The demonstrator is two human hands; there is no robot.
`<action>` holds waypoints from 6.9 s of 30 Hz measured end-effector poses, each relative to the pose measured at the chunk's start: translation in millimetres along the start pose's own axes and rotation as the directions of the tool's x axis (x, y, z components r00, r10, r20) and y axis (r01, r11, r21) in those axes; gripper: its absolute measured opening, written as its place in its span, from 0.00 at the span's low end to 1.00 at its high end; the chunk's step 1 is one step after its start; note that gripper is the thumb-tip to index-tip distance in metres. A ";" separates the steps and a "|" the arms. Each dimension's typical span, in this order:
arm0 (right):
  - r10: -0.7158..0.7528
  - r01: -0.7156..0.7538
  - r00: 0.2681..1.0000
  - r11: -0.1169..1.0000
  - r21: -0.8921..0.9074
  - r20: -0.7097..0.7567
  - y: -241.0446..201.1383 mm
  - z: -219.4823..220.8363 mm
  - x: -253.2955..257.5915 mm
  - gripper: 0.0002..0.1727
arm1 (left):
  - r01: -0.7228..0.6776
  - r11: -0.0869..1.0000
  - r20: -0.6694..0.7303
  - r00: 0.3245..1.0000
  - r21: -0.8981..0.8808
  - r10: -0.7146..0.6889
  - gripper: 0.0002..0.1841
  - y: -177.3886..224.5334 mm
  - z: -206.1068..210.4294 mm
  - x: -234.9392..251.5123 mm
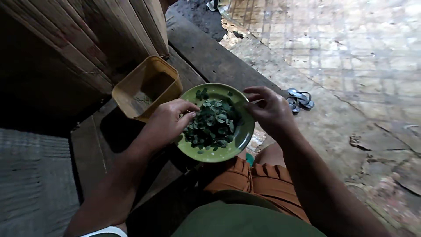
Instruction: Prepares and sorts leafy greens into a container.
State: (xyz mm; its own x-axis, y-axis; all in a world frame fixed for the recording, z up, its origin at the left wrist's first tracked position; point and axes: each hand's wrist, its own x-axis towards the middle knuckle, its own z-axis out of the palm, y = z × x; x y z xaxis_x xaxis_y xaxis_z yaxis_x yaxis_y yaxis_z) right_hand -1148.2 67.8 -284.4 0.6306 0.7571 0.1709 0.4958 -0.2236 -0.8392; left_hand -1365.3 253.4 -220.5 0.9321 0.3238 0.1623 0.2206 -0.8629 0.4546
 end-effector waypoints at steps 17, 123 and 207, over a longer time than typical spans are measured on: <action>0.175 -0.179 0.977 0.983 -0.025 -0.120 33.2 -54.7 -28.7 0.22 | -0.201 0.976 0.266 0.948 0.081 0.173 0.25 30.4 60.1 59.1; -0.264 0.258 0.959 0.964 -0.069 -0.102 4.1 -31.3 -24.6 0.17 | 0.228 0.789 0.109 0.973 -0.571 -0.202 0.06 54.1 32.7 72.5; -0.319 0.311 0.948 0.927 -0.209 -0.005 0.3 -29.1 -10.1 0.09 | -0.110 0.982 0.005 0.994 0.157 0.110 0.13 43.9 64.4 47.0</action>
State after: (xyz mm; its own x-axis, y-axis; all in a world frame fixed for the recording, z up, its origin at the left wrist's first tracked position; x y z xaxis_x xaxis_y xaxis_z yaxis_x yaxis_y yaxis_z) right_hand -1137.0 42.2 -271.3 0.4428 0.7855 0.4323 0.7804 -0.1003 -0.6171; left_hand -1293.3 205.8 -249.3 0.9521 0.2249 0.2072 0.1594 -0.9433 0.2913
